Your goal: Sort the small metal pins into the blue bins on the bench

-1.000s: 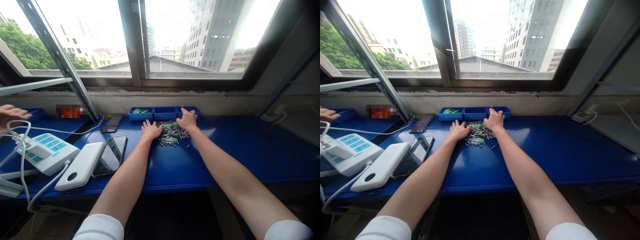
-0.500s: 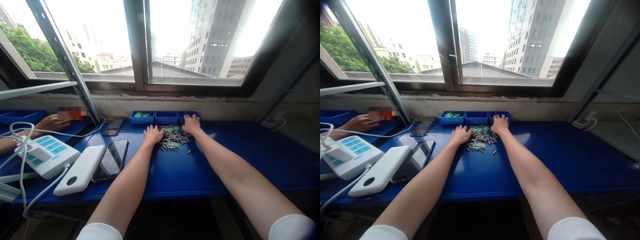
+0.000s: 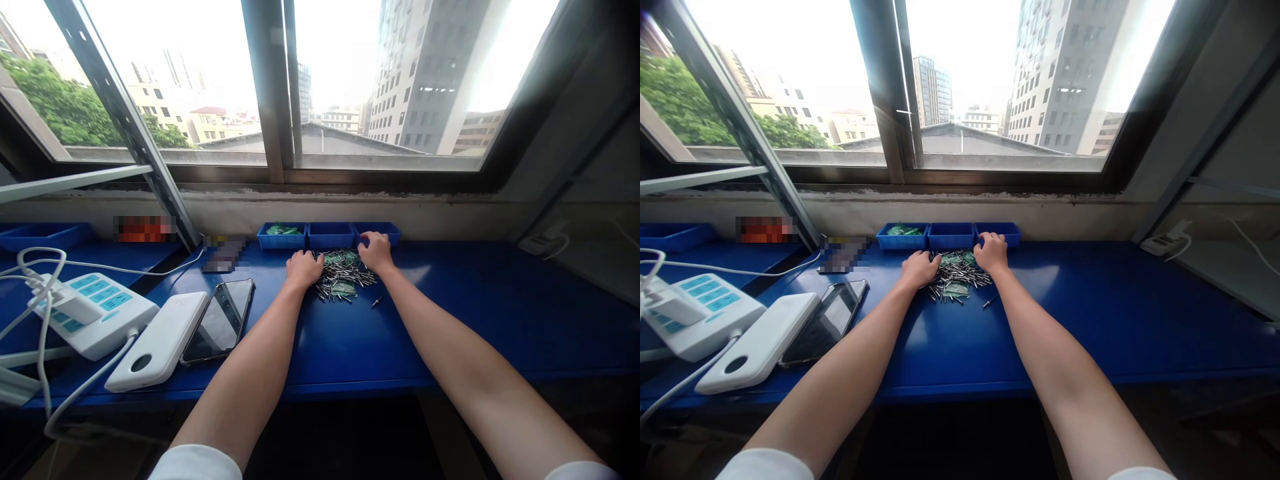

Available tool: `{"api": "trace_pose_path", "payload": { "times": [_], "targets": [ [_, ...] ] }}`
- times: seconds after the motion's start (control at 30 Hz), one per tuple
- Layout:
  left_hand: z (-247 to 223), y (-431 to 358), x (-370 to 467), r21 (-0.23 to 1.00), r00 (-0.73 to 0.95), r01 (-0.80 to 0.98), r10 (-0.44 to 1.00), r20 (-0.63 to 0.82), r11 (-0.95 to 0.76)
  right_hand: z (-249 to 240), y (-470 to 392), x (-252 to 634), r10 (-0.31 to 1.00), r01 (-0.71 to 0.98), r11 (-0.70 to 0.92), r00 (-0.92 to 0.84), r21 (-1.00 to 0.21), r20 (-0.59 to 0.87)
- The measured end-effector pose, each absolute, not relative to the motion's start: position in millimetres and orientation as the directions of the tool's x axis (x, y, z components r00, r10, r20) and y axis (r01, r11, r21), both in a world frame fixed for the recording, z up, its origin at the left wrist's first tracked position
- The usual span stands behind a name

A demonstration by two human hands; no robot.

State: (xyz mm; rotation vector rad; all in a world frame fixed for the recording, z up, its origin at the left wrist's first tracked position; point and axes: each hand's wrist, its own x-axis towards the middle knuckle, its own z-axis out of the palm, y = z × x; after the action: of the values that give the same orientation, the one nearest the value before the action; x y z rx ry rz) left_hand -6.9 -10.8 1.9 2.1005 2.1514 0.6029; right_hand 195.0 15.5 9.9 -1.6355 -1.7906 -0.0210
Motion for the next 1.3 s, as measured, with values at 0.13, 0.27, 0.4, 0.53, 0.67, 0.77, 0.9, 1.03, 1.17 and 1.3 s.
{"api": "trace_pose_path", "payload": {
  "times": [0.13, 0.27, 0.4, 0.53, 0.67, 0.77, 0.9, 1.03, 1.17, 1.3],
  "targets": [
    [6.2, -11.8, -5.0, 0.320, -0.089, 0.947, 0.954, 0.286, -0.008, 3.4, 11.5, 190.1, 0.921, 0.793, 0.329, -0.151, -0.513, 0.358],
    [8.5, -11.1, -3.4, 0.318, -0.133, 0.948, 0.940, 0.314, 0.027, 5.0, 10.2, 190.1, 0.923, 0.799, 0.375, -0.275, -0.470, 0.269],
    [10.6, -11.5, -1.1, 0.312, -0.132, 0.950, 0.937, 0.324, 0.025, 7.4, 7.7, 190.7, 0.921, 0.816, 0.384, -0.310, -0.431, 0.234],
    [11.8, -12.0, -0.5, 0.341, -0.154, 0.939, 0.938, 0.311, 0.041, 6.3, 7.5, 192.5, 0.915, 0.802, 0.402, -0.334, -0.442, 0.225],
    [10.5, -10.4, -1.6, 0.367, -0.176, 0.929, 0.933, 0.314, 0.052, 4.3, 9.2, 194.0, 0.920, 0.785, 0.392, -0.341, -0.480, 0.194],
    [8.8, -9.4, -1.9, 0.374, -0.167, 0.927, 0.929, 0.330, 0.033, 3.8, 9.6, 193.9, 0.925, 0.784, 0.379, -0.329, -0.492, 0.190],
    [7.1, -8.8, -2.3, 0.386, -0.149, 0.922, 0.927, 0.345, 0.005, 4.7, 8.0, 193.0, 0.923, 0.784, 0.384, -0.337, -0.487, 0.185],
    [7.6, -8.6, -1.7, 0.418, -0.121, 0.906, 0.908, 0.402, -0.064, 7.2, 4.7, 192.4, 0.928, 0.789, 0.374, -0.315, -0.488, 0.200],
    [10.3, -12.3, 3.5, 0.452, -0.020, 0.861, 0.873, 0.487, -0.232, 10.2, 1.3, 190.5, 0.916, 0.728, 0.401, -0.326, -0.556, 0.234],
    [11.4, -20.0, 10.7, 0.412, 0.210, 0.782, 0.820, 0.533, -0.468, 12.0, -2.7, 185.3, 0.909, 0.648, 0.417, -0.303, -0.637, 0.287]
  ]
}}
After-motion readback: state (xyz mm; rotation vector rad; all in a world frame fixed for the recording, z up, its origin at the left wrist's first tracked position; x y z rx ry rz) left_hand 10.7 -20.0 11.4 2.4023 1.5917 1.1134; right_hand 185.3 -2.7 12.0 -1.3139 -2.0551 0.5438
